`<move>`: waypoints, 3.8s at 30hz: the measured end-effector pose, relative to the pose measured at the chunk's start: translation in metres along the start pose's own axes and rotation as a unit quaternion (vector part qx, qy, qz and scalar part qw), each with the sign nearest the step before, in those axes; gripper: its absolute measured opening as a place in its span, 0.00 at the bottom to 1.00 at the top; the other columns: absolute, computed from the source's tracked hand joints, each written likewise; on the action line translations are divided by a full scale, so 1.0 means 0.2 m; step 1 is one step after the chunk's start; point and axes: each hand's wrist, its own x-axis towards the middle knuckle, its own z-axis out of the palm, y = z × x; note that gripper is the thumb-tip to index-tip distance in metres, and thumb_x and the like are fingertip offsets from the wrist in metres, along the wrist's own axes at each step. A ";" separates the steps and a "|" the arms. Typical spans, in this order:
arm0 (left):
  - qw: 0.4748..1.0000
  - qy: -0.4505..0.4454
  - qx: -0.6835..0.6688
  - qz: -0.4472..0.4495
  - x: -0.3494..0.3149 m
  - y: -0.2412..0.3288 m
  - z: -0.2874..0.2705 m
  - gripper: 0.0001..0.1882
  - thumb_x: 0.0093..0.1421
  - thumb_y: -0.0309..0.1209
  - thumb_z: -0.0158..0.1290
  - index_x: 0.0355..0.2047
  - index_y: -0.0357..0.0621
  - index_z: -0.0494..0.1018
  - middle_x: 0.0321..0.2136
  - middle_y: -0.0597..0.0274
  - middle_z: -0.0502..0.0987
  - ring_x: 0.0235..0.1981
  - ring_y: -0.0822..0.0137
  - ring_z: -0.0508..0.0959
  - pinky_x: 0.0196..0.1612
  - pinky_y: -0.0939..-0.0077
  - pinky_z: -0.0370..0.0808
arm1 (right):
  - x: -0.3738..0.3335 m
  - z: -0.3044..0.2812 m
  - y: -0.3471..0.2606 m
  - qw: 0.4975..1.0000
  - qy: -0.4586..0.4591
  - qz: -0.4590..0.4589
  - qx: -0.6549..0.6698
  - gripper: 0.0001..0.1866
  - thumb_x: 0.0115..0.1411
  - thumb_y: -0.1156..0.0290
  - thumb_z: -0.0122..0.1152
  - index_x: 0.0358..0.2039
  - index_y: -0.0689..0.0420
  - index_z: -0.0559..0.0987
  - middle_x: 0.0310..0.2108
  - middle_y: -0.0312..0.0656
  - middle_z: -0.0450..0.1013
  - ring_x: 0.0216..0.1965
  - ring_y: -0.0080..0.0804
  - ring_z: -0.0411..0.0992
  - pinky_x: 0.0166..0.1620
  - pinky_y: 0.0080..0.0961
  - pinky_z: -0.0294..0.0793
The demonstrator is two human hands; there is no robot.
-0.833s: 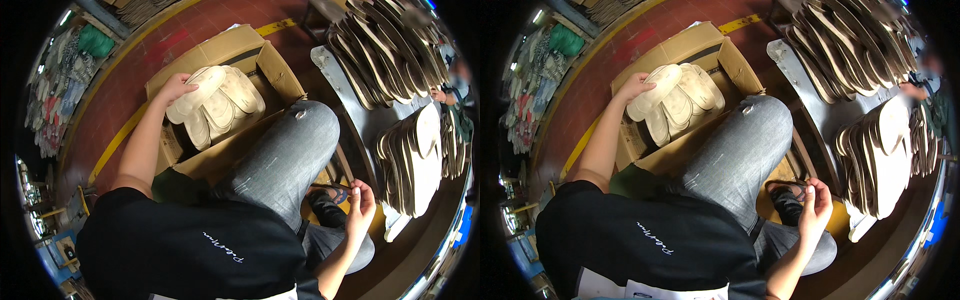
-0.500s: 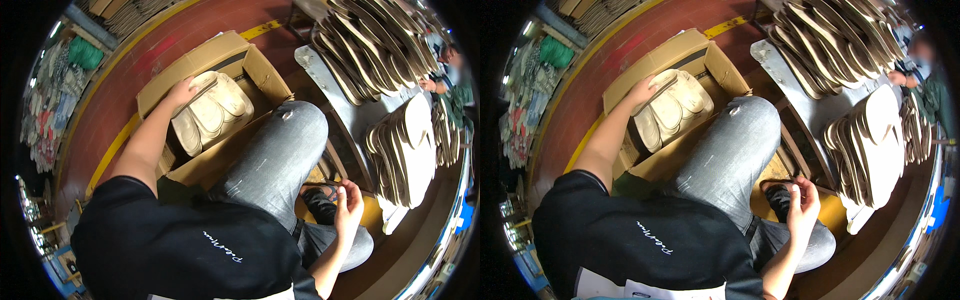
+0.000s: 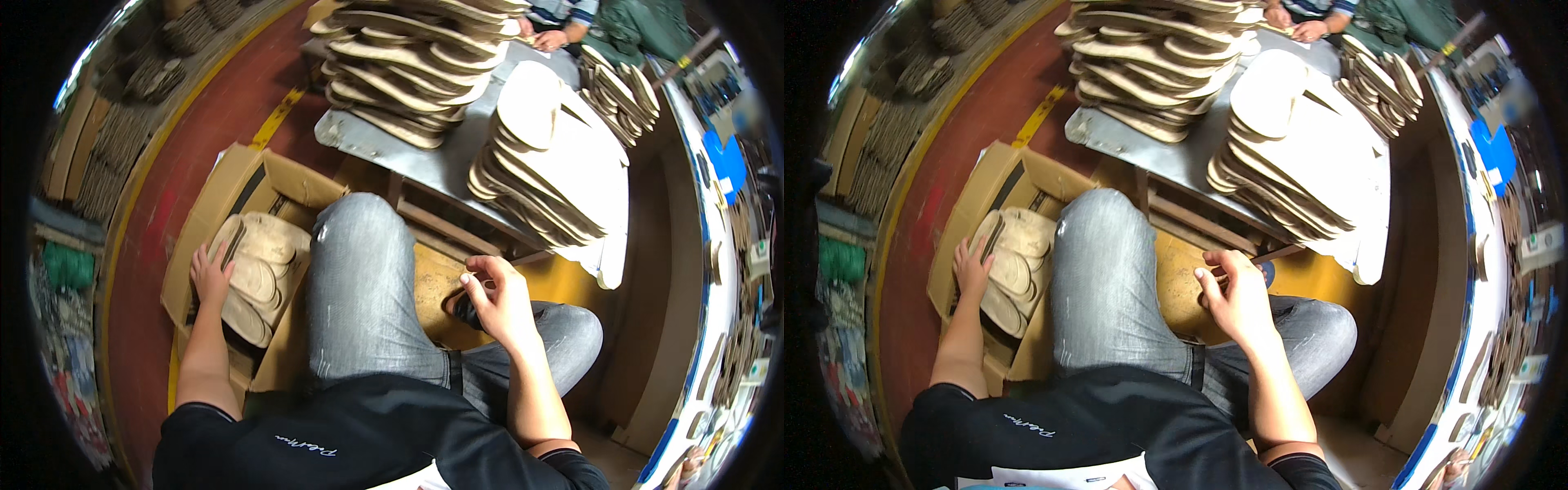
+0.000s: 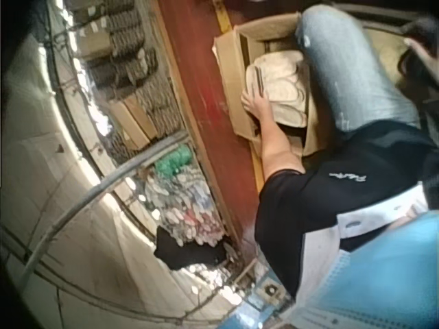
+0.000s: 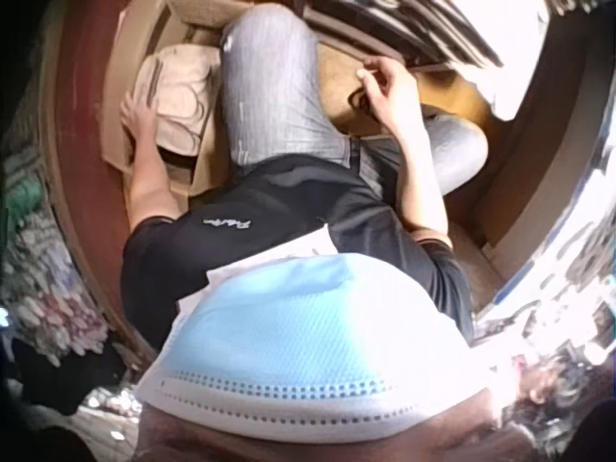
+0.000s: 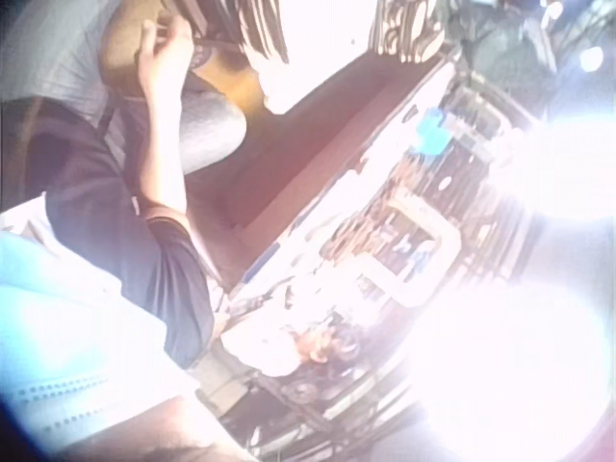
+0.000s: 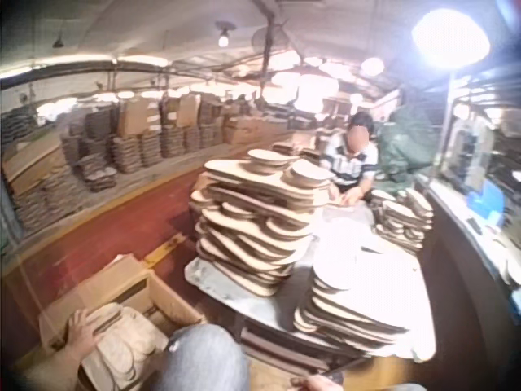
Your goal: The person sits on the floor and repeatedly picks up pairs of shoe insoles from a cardboard box, inspects them by turning them over, and places them onto a growing stack on a nearby table. The process continues with multiple insoles handled one at a time.
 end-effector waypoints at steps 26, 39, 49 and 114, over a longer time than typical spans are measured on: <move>0.577 -0.064 -0.783 0.226 -0.10 1.77 -1.36 0.39 0.78 0.37 0.69 0.81 0.33 0.69 0.70 0.46 0.81 0.69 0.48 0.82 0.73 0.53 0.79 | 0.75 -0.62 -0.42 0.983 0.059 0.023 0.171 0.34 0.79 0.55 0.73 0.75 0.66 0.80 0.60 0.46 0.87 0.60 0.30 0.84 0.65 0.28 0.80; 0.056 -0.435 -0.898 0.042 -0.29 2.14 -1.13 0.54 0.81 0.77 0.35 0.88 0.49 0.61 0.79 0.40 0.73 0.75 0.35 0.78 0.78 0.35 0.76 | -0.20 -0.22 -0.30 0.983 -0.081 0.074 0.148 0.22 0.79 0.67 0.74 0.65 0.68 0.82 0.46 0.54 0.86 0.47 0.41 0.86 0.55 0.38 0.86; 0.060 -0.677 -0.730 0.075 -0.06 1.97 -1.16 0.57 0.78 0.83 0.31 0.86 0.51 0.64 0.69 0.31 0.81 0.53 0.41 0.93 0.61 0.44 0.92 | -0.13 -0.90 -0.36 0.964 -0.187 -0.189 0.005 0.21 0.60 0.88 0.71 0.55 0.65 0.92 0.35 0.50 0.82 0.36 0.49 0.82 0.46 0.40 0.83; 0.991 -0.111 -0.077 0.026 -0.22 0.52 -0.24 0.45 0.76 0.44 0.68 0.87 0.54 0.62 0.84 0.47 0.62 0.82 0.38 0.64 0.77 0.31 0.69 | 0.06 -0.49 -0.22 0.963 0.217 -0.100 -0.122 0.16 0.75 0.76 0.76 0.61 0.60 0.88 0.51 0.47 0.88 0.51 0.39 0.87 0.61 0.36 0.85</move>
